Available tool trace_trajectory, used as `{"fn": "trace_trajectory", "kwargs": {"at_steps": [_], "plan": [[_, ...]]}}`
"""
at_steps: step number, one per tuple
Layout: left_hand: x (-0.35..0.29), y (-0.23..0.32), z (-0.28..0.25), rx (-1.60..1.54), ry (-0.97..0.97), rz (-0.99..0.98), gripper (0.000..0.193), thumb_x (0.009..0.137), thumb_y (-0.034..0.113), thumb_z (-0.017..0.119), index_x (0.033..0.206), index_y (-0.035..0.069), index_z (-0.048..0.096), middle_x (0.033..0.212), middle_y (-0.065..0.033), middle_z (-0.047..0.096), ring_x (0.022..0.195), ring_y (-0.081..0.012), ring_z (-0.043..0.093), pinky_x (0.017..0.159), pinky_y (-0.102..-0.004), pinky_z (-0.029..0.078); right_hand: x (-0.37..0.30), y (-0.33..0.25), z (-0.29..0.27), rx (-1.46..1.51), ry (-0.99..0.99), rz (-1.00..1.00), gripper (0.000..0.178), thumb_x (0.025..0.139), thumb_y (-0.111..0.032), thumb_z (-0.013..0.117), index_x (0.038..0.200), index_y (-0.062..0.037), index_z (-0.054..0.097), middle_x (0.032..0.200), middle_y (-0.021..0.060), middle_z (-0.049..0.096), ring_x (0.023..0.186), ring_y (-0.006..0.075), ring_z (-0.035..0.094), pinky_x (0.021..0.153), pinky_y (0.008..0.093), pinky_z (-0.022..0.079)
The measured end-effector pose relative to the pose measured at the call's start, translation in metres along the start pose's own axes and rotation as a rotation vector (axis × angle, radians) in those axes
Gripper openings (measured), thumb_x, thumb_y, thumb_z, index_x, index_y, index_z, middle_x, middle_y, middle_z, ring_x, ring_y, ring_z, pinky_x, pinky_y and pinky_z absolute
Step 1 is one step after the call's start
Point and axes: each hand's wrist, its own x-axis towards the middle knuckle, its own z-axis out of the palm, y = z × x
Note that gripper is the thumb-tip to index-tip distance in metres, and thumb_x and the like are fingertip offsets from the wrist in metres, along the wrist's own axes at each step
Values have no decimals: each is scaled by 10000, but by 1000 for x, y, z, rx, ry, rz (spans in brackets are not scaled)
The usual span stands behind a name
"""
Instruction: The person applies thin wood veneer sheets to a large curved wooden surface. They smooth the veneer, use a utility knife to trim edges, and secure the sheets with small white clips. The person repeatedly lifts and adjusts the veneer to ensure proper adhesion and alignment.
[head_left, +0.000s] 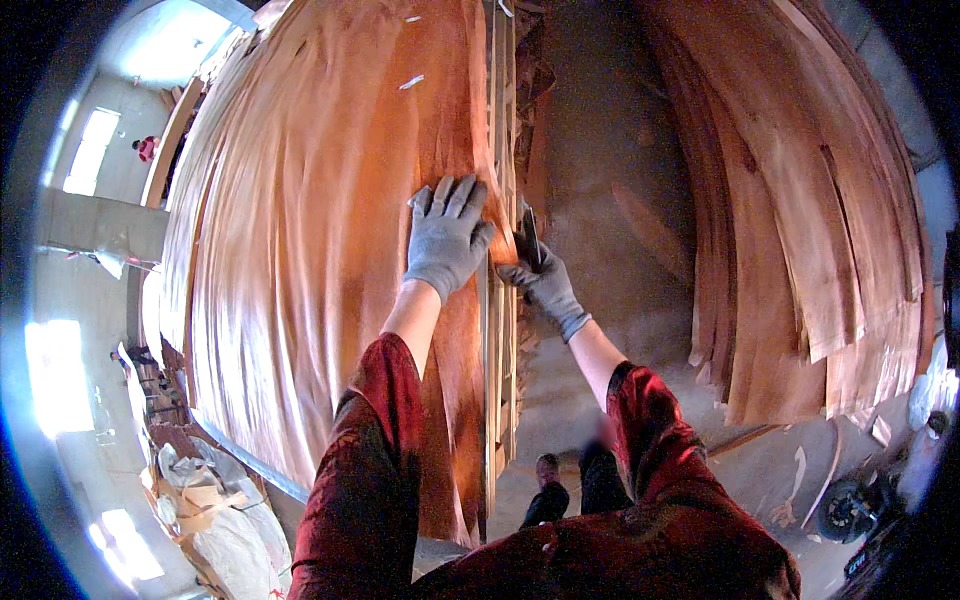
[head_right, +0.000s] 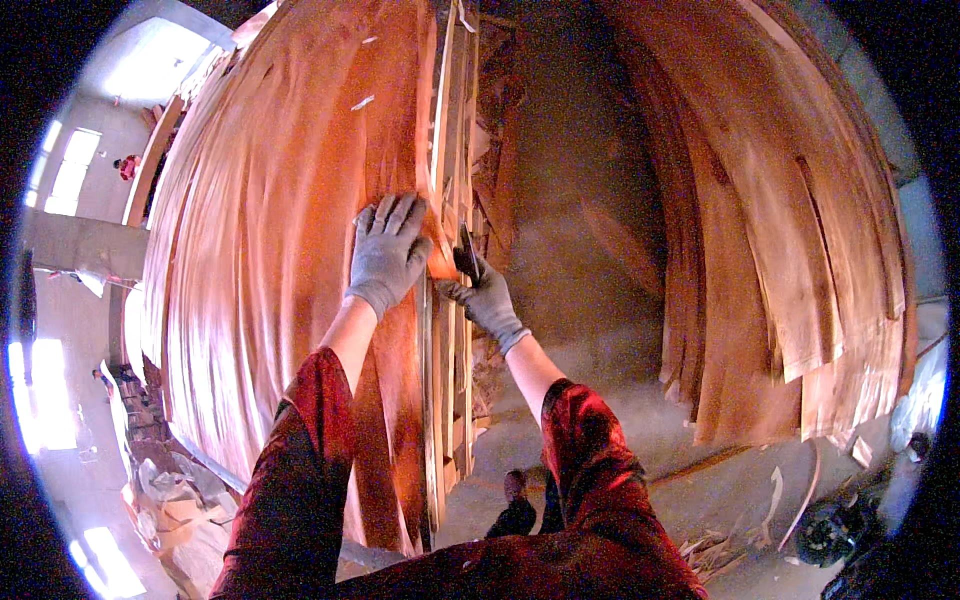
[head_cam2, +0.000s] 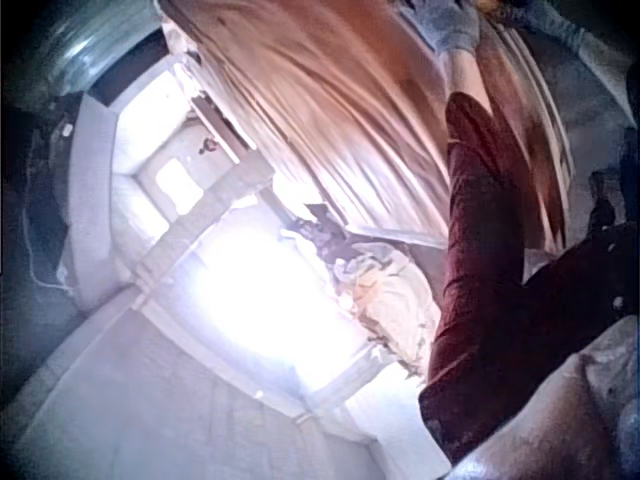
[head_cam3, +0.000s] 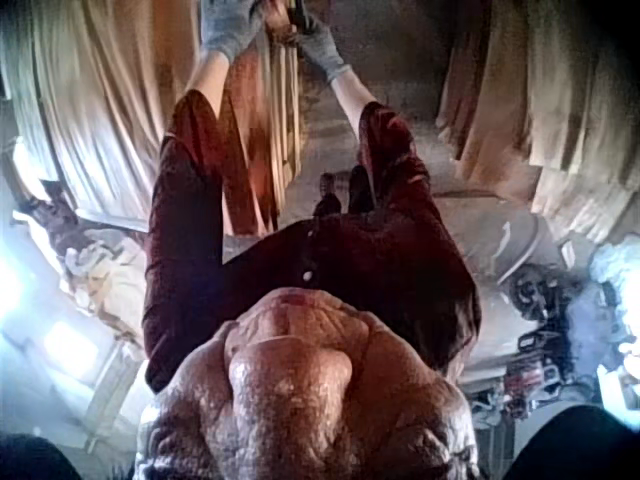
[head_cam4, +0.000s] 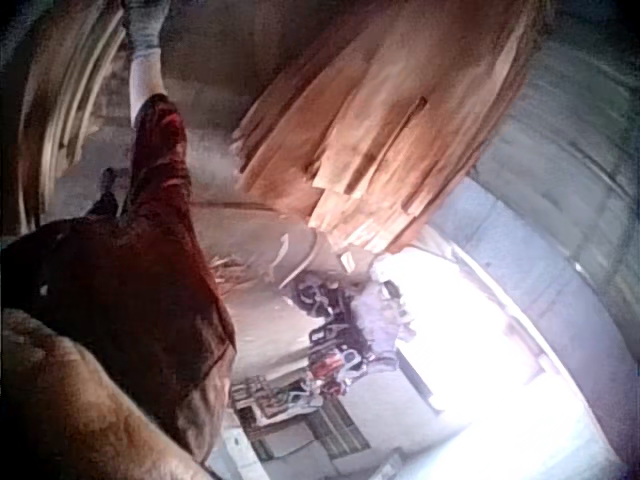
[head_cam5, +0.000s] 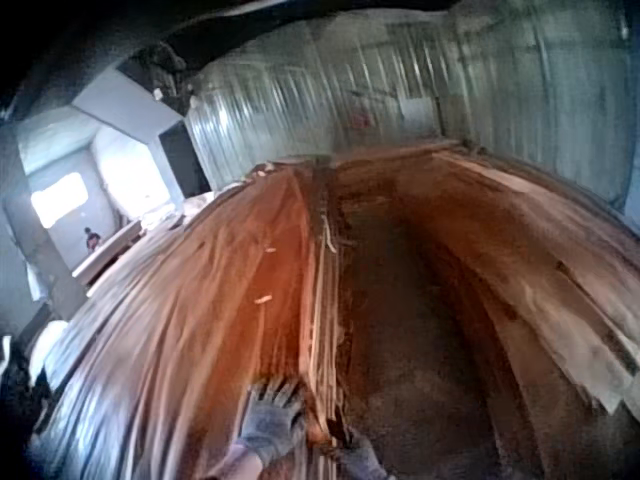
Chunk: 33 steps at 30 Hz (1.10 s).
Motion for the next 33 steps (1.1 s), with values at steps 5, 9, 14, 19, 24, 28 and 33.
{"fn": "trace_trajectory", "kwargs": {"at_steps": [5, 9, 14, 19, 24, 28, 33], "plan": [[8, 2, -7, -44, -40, -17, 544, 839, 347, 495, 1323, 114, 407, 1374, -81, 379, 1282, -293, 297, 1069, -481, 195, -10, -17, -4, -54, -28, 209, 304, 760, -145, 736, 1008, -37, 598, 863, -30, 608, 764, 71, 530, 672, 240, 448], [17, -2, -5, -88, -86, -55, 641, 828, 365, 529, 1355, 57, 333, 1385, -76, 376, 1294, -339, 269, 1072, -491, 179, -11, -31, -3, -78, -22, 233, 204, 816, -235, 683, 898, -63, 609, 653, -21, 566, 463, 68, 454, 380, 241, 343], [65, -29, 4, -87, 207, -95, 760, 818, 368, 563, 1388, 14, 206, 1379, -136, 370, 1315, -374, 213, 1063, -504, 193, 2, -18, -21, -290, -121, 406, 225, 825, -216, 643, 887, -4, 601, 605, 19, 525, 540, 100, 465, 488, 298, 402], [96, -49, 28, -57, -24, -68, 647, 816, 337, 554, 1354, 57, 326, 1394, -111, 353, 1318, -320, 245, 1074, -488, 187, 1, -31, -10, -153, -318, 522, 171, 845, -206, 620, 920, -53, 609, 614, 11, 545, 506, 95, 455, 458, 287, 386], [115, -37, 20, -108, -167, -97, 552, 804, 295, 542, 1303, 88, 432, 1388, -101, 364, 1309, -288, 275, 1071, -499, 183, 9, 76, -27, -318, -135, -135, 257, 861, -180, 544, 1105, -100, 559, 837, 47, 644, 482, 175, 506, 447, 295, 413], [131, -37, 15, -97, -193, -86, 570, 779, 288, 558, 1300, 91, 437, 1390, -113, 352, 1297, -299, 292, 1055, -510, 196, 35, 133, -75, -563, -241, 334, 475, 849, -261, 544, 1304, -187, 429, 1041, 110, 603, 670, 296, 584, 594, 394, 465], [128, -42, 16, -87, -268, -132, 617, 774, 297, 566, 1326, 79, 394, 1392, -128, 346, 1319, -312, 260, 1070, -497, 184, 72, 79, -91, -647, -341, 447, 731, 793, -364, 642, 1384, -104, 300, 1236, 159, 511, 1047, 311, 540, 847, 347, 445]]}}
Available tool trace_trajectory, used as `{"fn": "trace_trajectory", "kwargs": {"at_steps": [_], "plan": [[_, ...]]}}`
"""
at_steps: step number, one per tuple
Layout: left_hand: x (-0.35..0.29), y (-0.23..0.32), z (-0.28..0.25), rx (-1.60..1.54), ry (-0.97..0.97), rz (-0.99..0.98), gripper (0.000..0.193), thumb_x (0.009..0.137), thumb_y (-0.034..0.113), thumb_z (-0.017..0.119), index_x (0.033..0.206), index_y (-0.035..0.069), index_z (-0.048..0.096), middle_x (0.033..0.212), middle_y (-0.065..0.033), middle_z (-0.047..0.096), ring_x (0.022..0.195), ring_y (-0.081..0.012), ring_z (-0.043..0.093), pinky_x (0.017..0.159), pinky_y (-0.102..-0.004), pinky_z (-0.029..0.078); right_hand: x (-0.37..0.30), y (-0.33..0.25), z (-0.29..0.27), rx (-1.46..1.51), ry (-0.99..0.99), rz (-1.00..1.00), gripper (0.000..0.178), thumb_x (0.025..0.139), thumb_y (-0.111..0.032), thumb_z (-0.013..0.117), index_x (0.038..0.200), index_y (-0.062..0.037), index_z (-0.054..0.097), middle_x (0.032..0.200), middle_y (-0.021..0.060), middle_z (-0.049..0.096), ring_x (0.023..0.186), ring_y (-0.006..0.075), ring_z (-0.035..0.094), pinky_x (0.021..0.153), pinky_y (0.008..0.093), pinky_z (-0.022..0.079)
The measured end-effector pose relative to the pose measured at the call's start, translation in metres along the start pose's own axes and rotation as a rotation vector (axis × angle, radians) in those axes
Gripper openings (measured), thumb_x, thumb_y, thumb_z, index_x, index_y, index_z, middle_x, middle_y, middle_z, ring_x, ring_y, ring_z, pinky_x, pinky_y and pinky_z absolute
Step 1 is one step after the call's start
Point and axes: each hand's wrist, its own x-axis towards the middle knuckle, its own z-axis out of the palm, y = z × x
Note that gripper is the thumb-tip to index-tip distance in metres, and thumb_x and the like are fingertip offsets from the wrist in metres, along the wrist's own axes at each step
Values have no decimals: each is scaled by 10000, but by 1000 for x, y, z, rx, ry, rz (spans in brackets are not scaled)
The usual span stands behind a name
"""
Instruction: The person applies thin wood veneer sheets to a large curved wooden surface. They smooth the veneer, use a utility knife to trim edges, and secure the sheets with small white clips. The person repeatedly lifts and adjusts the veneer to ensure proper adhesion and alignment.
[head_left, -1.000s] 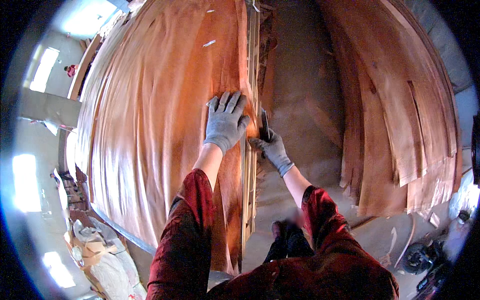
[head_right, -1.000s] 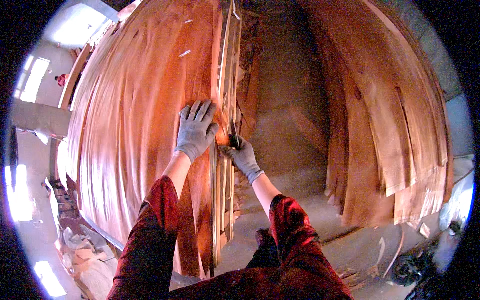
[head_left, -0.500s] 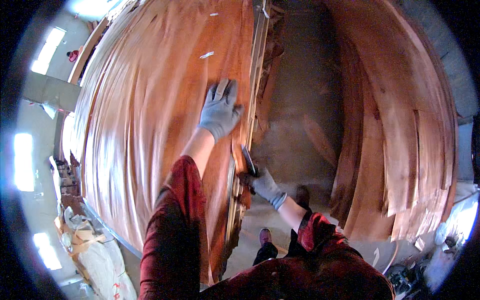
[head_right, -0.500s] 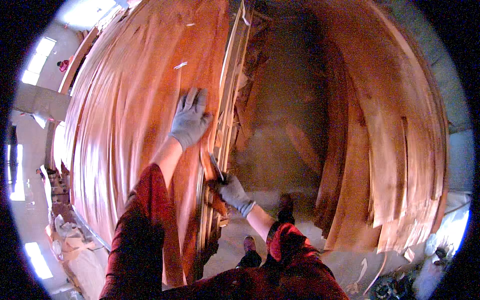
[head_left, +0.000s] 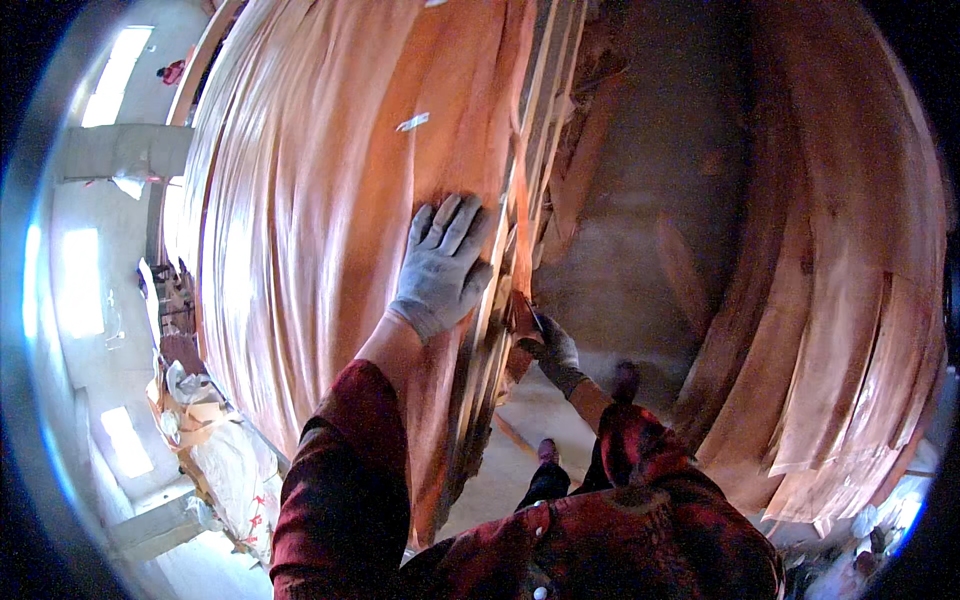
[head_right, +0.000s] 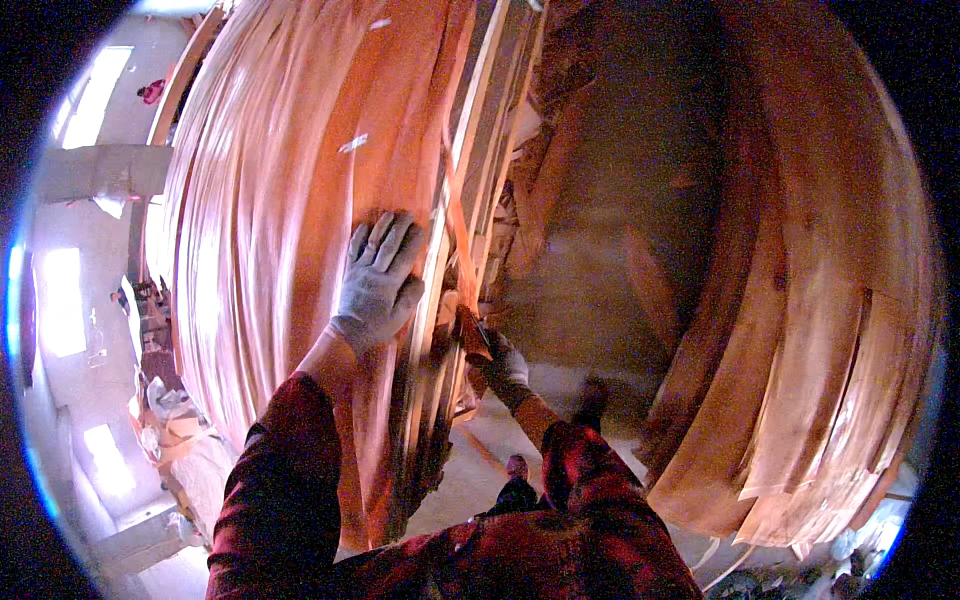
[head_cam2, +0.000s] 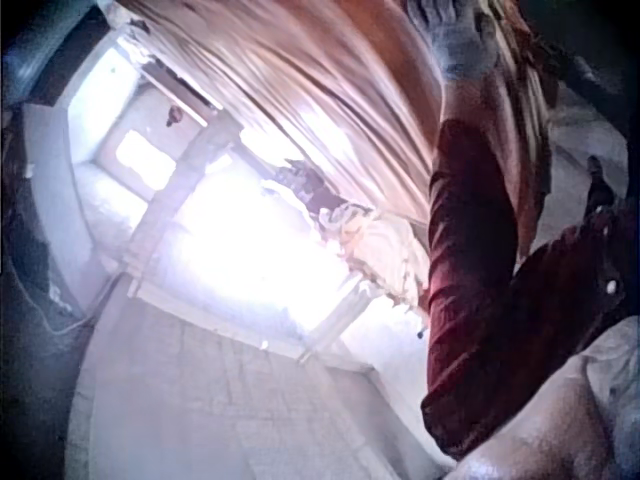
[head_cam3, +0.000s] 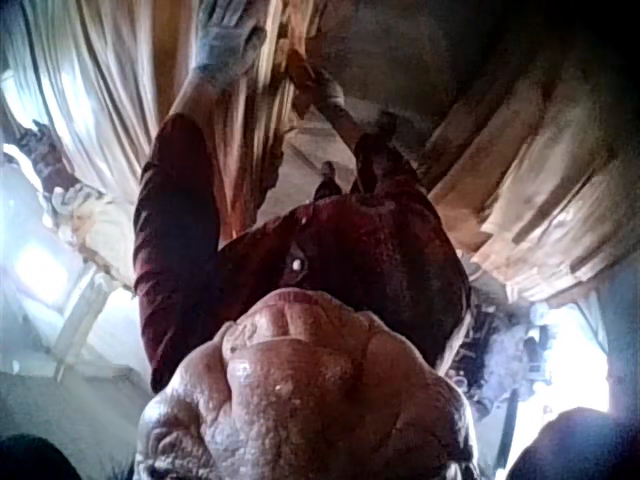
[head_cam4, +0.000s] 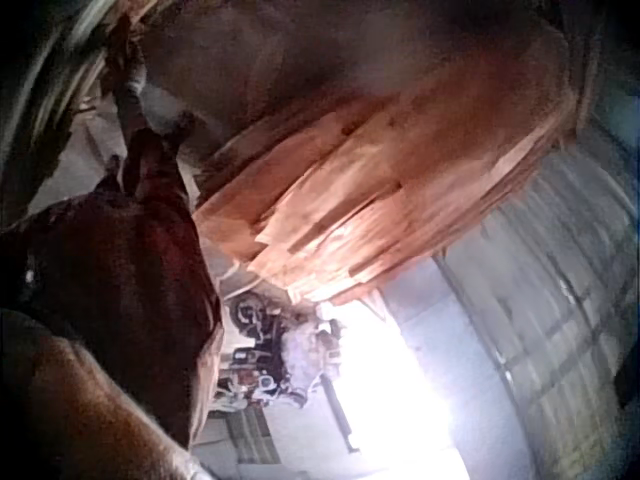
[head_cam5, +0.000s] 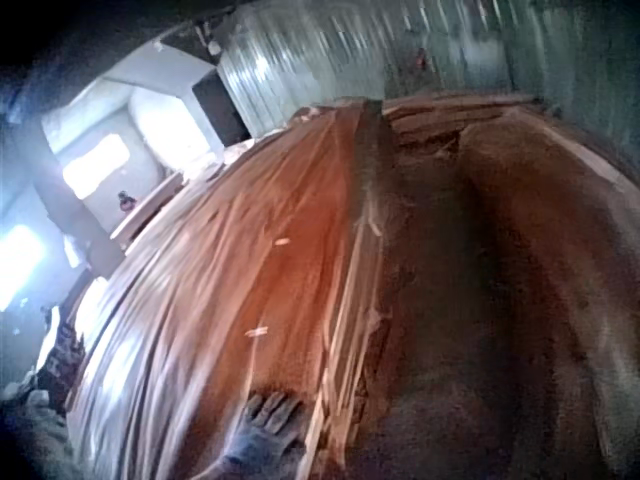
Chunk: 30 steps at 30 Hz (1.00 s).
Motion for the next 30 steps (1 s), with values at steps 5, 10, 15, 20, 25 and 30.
{"fn": "trace_trajectory", "kwargs": {"at_steps": [5, 10, 15, 20, 25, 30], "plan": [[46, -25, -7, -81, 304, 94, 686, 794, 353, 562, 1356, 49, 313, 1373, -162, 364, 1319, -353, 238, 1062, -526, 185, -5, -29, -55, 653, 473, -320, 917, 728, -335, 747, 1400, -2, 220, 1354, 151, 411, 1253, 241, 400, 989, 313, 358], [146, -44, -8, 122, 205, 75, 667, 834, 376, 509, 1370, 48, 285, 1407, -134, 328, 1322, -320, 241, 1078, -516, 155, 61, -136, -94, 732, 359, -516, 844, 708, -218, 778, 1356, 29, 298, 1355, 132, 410, 1252, 211, 387, 1033, 315, 313], [172, -32, 1, 40, 80, 76, 687, 806, 349, 523, 1371, 33, 292, 1408, -143, 321, 1328, -316, 236, 1092, -490, 132, 130, -162, -96, 564, 439, -415, 426, 824, -193, 673, 1170, 9, 528, 1106, 81, 591, 1019, 141, 535, 883, 260, 403], [160, -40, 9, 44, 52, 46, 689, 801, 356, 528, 1364, 27, 306, 1406, -151, 318, 1327, -315, 236, 1087, -494, 146, 120, -164, -85, 949, 440, -195, 119, 853, -149, 621, 786, -67, 565, 626, -24, 526, 546, 78, 475, 518, 247, 405], [178, -30, -1, 41, 75, 92, 695, 803, 378, 530, 1366, 37, 309, 1404, -149, 319, 1323, -316, 245, 1085, -494, 152, 157, -38, -96, 571, 594, 128, 199, 785, -272, 643, 748, -78, 612, 609, 9, 552, 447, 140, 478, 418, 319, 374], [163, -36, 5, 17, 116, 84, 657, 807, 391, 530, 1339, 44, 361, 1406, -131, 324, 1323, -307, 250, 1081, -495, 159, 51, 27, -129, 17, 306, 383, 396, 796, -408, 620, 916, -31, 632, 777, 121, 664, 677, 259, 653, 563, 347, 487]]}}
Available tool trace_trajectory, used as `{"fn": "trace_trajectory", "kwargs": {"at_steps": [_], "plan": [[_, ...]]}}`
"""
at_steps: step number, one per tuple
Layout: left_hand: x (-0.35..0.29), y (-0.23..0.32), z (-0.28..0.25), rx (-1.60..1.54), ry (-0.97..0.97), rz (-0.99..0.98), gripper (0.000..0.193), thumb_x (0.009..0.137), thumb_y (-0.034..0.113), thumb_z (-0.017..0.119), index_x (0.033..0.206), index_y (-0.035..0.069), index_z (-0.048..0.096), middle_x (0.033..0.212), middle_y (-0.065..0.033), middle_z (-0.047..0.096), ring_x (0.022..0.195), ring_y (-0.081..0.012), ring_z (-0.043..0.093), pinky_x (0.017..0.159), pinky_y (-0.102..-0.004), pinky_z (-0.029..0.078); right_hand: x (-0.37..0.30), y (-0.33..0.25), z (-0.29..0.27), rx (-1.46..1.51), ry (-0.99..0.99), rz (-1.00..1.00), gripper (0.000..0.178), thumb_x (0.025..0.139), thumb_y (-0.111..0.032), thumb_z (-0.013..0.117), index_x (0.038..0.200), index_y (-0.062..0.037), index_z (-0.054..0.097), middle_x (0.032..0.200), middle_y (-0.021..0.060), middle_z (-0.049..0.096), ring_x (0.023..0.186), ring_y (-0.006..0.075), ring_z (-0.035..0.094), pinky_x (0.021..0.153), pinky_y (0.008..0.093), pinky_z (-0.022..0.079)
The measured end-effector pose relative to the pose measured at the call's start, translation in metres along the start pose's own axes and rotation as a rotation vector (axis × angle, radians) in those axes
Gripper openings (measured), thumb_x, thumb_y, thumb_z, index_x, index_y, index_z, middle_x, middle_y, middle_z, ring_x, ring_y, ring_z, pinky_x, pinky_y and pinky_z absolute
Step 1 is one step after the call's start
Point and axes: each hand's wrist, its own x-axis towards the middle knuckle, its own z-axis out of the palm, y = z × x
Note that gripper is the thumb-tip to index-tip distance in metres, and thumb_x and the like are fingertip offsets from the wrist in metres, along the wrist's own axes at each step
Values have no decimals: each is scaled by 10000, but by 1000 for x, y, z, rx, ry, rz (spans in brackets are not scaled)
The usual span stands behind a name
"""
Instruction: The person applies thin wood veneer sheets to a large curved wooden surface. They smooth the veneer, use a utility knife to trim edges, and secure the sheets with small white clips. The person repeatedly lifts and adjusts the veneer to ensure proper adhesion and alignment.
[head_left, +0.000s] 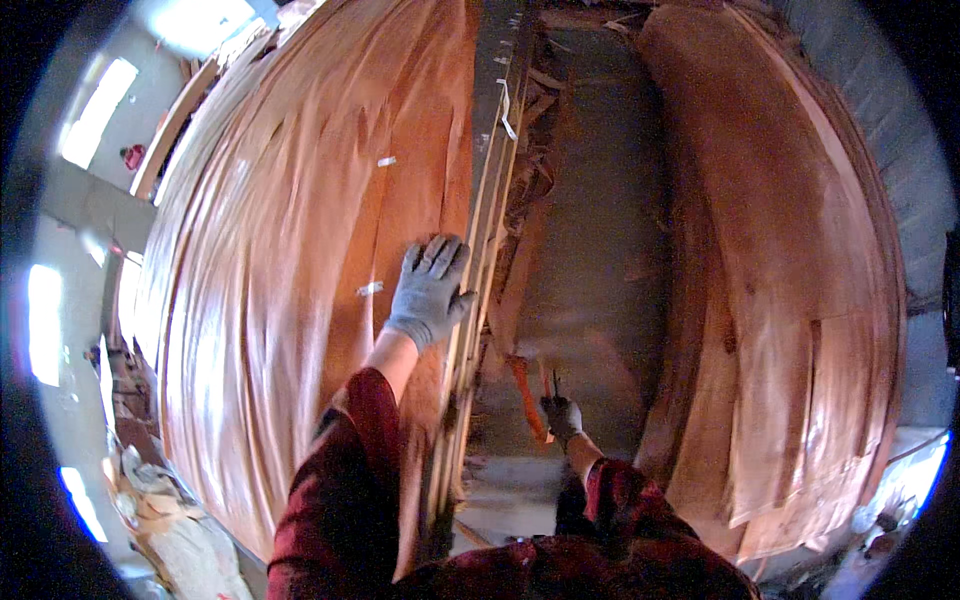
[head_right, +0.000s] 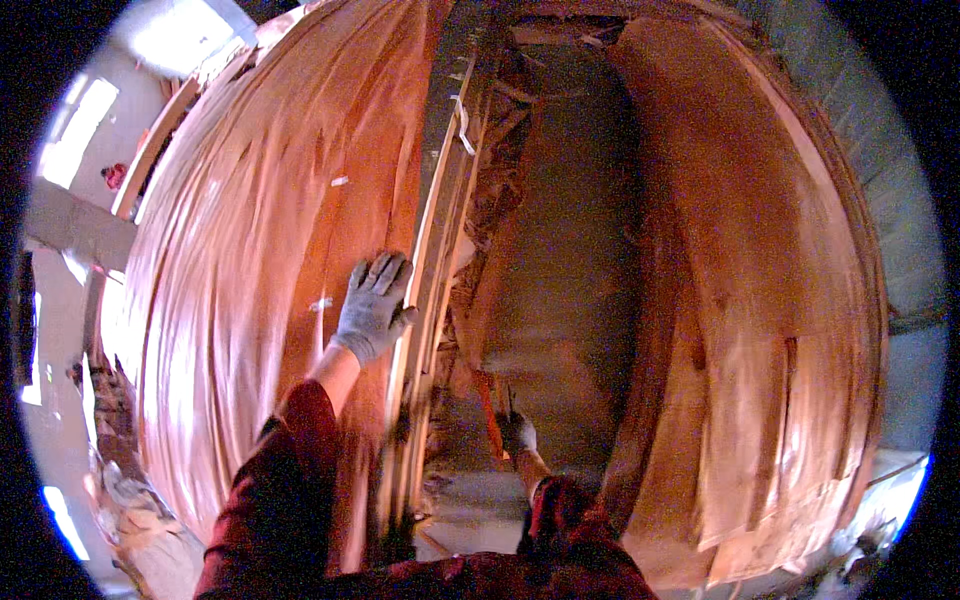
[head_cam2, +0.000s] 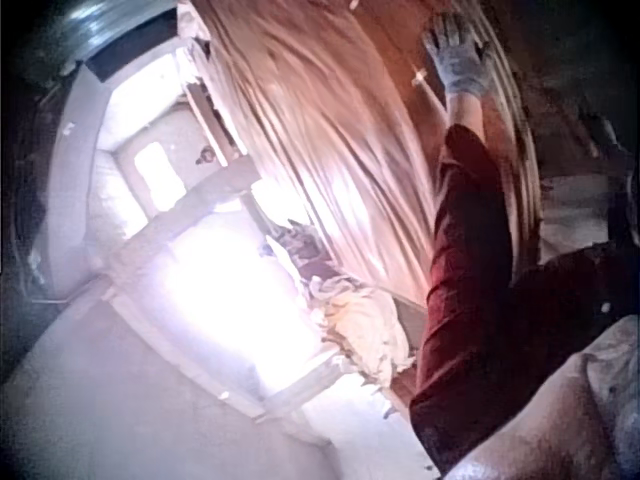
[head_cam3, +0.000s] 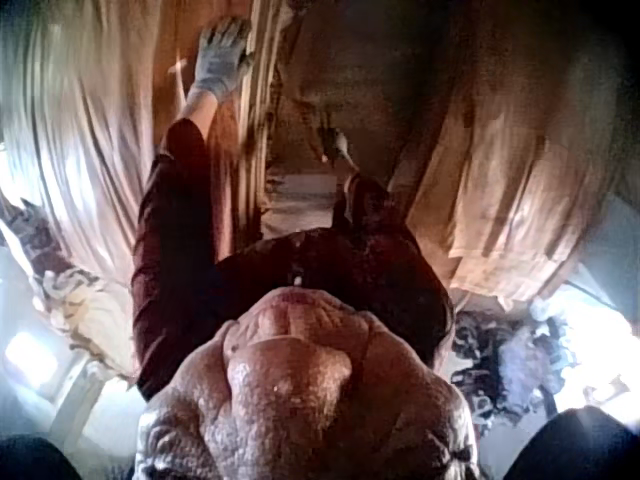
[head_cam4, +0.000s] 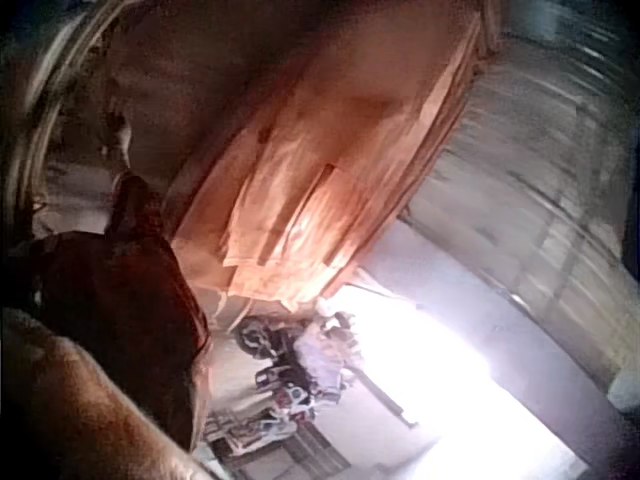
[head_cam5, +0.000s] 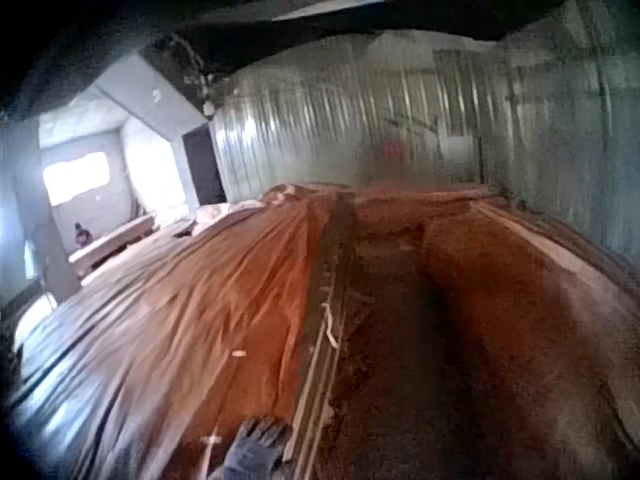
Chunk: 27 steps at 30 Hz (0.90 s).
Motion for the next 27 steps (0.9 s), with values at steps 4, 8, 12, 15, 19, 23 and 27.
{"fn": "trace_trajectory", "kwargs": {"at_steps": [4, 8, 12, 15, 19, 23, 27], "plan": [[-15, -4, -5, 76, 49, -37, 628, 815, 420, 525, 1326, 78, 391, 1392, -101, 356, 1313, -268, 272, 1082, -477, 162, -60, 15, -17, -236, 121, -20, 441, 786, -387, 643, 1028, -24, 587, 879, 120, 666, 700, 264, 649, 593, 353, 496], [-38, 22, -6, 80, 33, -167, 599, 808, 401, 537, 1305, 91, 416, 1366, -104, 380, 1297, -280, 290, 1075, -483, 180, -80, 66, -30, 151, 9, -63, 485, 754, -440, 650, 1020, -45, 560, 915, 135, 640, 800, 299, 609, 694, 406, 481], [-74, 176, -33, -264, 11, 121, 624, 782, 414, 562, 1302, 98, 422, 1321, -156, 410, 1295, -325, 283, 1047, -515, 226, -58, 196, -102, 823, -60, -60, 301, 830, -255, 557, 1039, -41, 590, 917, 128, 650, 765, 248, 618, 677, 360, 493], [-190, 234, -27, -490, -44, 107, 660, 772, 460, 579, 1305, 114, 400, 1355, -202, 371, 1275, -351, 331, 1050, -485, 257, -153, 111, -96, 463, 28, -18, 207, 871, -111, 431, 960, -8, 586, 846, 135, 633, 755, 260, 598, 696, 351, 471], [-234, 248, -58, -621, 167, 54, 618, 728, 356, 615, 1237, 46, 448, 1203, -230, 488, 1132, -356, 455, 967, -424, 359, -163, 78, -139, -397, 405, -271, 209, 803, -209, 576, 849, -13, 518, 703, 93, 580, 621, 247, 560, 569, 372, 444], [-245, 162, -45, -557, 6, -292, 562, 734, 261, 620, 1196, -11, 450, 1083, -234, 539, 1055, -367, 492, 884, -406, 414, -178, -94, -93, -208, 234, -785, 284, 840, -188, 533, 1077, -41, 477, 962, 178, 556, 883, 341, 544, 763, 403, 445], [-256, 112, -77, -667, 582, -657, 657, 743, 119, 621, 1290, -89, 321, 967, -229, 614, 1092, -413, 475, 895, -423, 405, -197, -256, -49, -349, -3, -986, 378, 836, -140, 515, 1207, -84, 467, 1077, 203, 548, 989, 386, 540, 812, 436, 466]]}}
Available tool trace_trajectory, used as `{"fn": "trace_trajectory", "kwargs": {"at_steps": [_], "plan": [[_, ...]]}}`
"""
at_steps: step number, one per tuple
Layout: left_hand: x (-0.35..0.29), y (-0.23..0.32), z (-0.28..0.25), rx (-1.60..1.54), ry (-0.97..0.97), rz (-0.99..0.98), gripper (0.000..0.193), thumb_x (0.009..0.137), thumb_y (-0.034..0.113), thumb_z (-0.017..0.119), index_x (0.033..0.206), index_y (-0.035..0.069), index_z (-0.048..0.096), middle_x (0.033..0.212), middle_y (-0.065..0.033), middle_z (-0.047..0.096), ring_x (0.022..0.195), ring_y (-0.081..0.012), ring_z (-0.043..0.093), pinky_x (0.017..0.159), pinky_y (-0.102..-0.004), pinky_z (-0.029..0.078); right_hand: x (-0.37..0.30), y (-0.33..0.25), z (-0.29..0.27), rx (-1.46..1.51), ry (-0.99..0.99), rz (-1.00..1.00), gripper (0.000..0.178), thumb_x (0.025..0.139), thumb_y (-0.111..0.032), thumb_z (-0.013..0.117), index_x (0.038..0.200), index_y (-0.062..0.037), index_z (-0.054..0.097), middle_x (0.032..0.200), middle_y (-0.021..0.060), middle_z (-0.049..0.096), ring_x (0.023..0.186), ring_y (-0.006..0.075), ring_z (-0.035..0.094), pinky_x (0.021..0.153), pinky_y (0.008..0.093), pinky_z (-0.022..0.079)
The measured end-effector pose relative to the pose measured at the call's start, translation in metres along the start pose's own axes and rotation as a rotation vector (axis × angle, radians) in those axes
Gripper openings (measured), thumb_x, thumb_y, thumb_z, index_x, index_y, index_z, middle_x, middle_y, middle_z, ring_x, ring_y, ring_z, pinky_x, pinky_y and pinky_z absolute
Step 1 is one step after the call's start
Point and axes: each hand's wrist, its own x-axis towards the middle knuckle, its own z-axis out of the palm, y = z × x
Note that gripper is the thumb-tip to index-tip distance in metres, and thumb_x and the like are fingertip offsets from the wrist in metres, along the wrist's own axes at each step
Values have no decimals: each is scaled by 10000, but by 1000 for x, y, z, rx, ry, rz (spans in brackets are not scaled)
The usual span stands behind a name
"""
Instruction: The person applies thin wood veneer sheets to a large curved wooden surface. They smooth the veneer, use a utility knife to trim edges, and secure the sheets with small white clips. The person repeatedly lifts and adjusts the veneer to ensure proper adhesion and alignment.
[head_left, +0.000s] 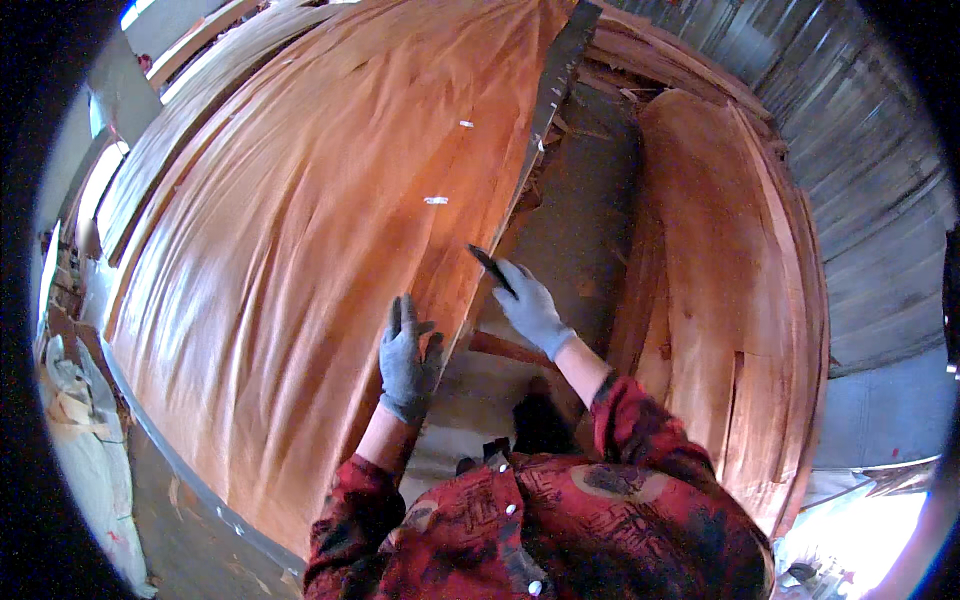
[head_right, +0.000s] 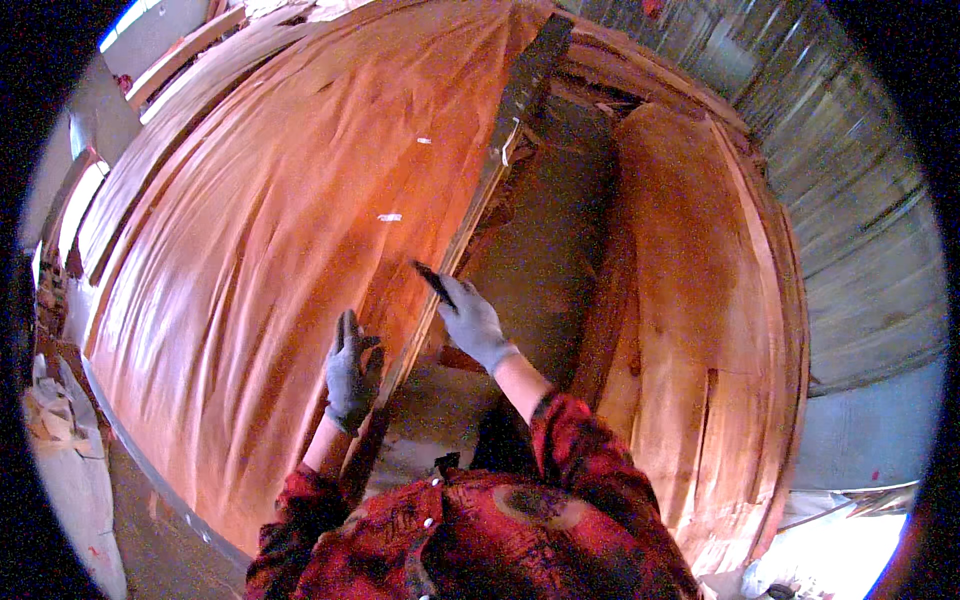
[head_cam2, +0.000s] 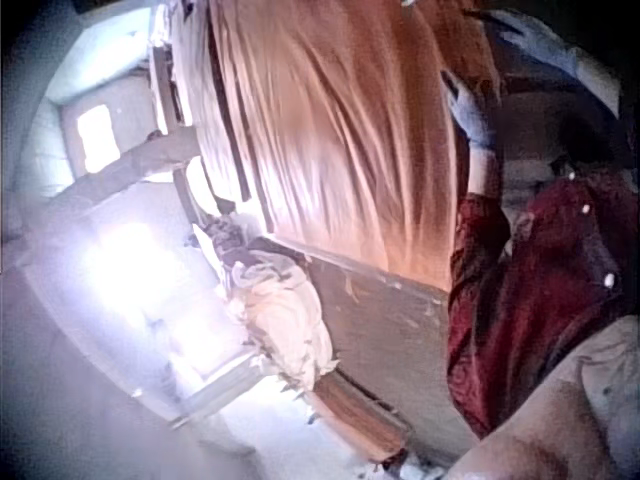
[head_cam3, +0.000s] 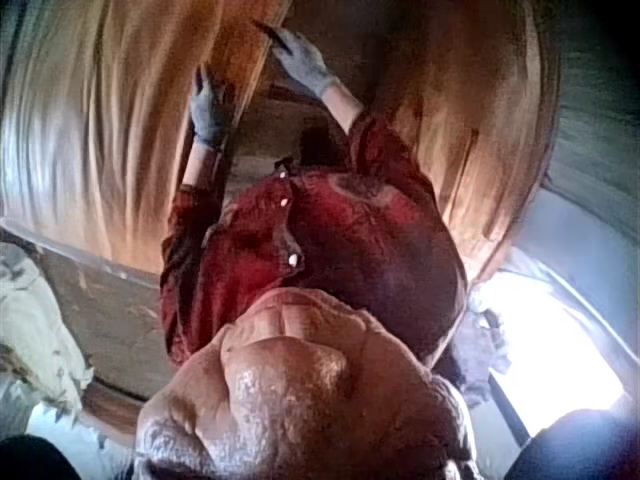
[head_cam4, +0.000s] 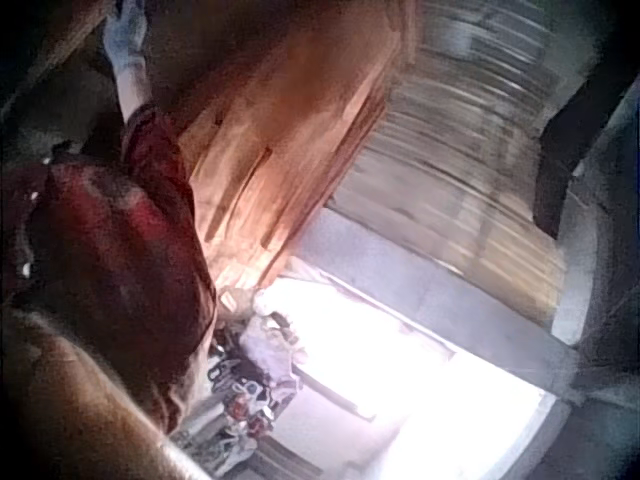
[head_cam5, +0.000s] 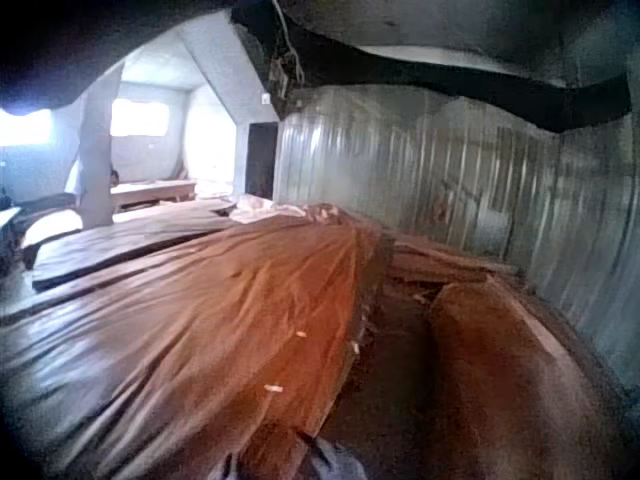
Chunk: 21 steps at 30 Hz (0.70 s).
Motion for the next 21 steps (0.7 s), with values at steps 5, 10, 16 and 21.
{"fn": "trace_trajectory", "kwargs": {"at_steps": [5, 10, 16, 21], "plan": [[61, -18, 25, 184, -40, -89, 800, 735, 103, 634, 1356, -104, 173, 1371, -299, 304, 1263, -417, 332, 1033, -442, 283, 180, 20, 35, -184, -17, -426, 428, 796, -131, 549, 1220, -147, 492, 1088, 108, 591, 961, 329, 578, 798, 420, 476], [159, -49, 98, 374, 185, -138, 745, 823, 202, 552, 1380, -79, 145, 1399, -309, 234, 1291, -424, 280, 1060, -466, 235, 321, 47, 62, -234, -24, -638, 222, 834, -226, 510, 1006, -158, 632, 1032, 56, 626, 915, 262, 598, 813, 396, 467], [175, -77, 124, 868, 6, -174, 631, 876, 320, 452, 1341, -66, 270, 1352, -275, 334, 1262, -441, 305, 1044, -522, 247, 377, 85, 13, 34, 63, -753, 142, 784, -237, 568, 847, -138, 649, 921, 95, 614, 894, 261, 585, 787, 406, 462], [188, -54, 129, 888, -11, -261, 590, 862, 292, 454, 1318, -57, 318, 1313, -256, 387, 1233, -423, 347, 1033, -516, 266, 427, 214, -101, 453, 630, 215, 168, 872, -162, 569, 977, -35, 601, 972, 93, 603, 909, 227, 578, 805, 317, 462]]}}
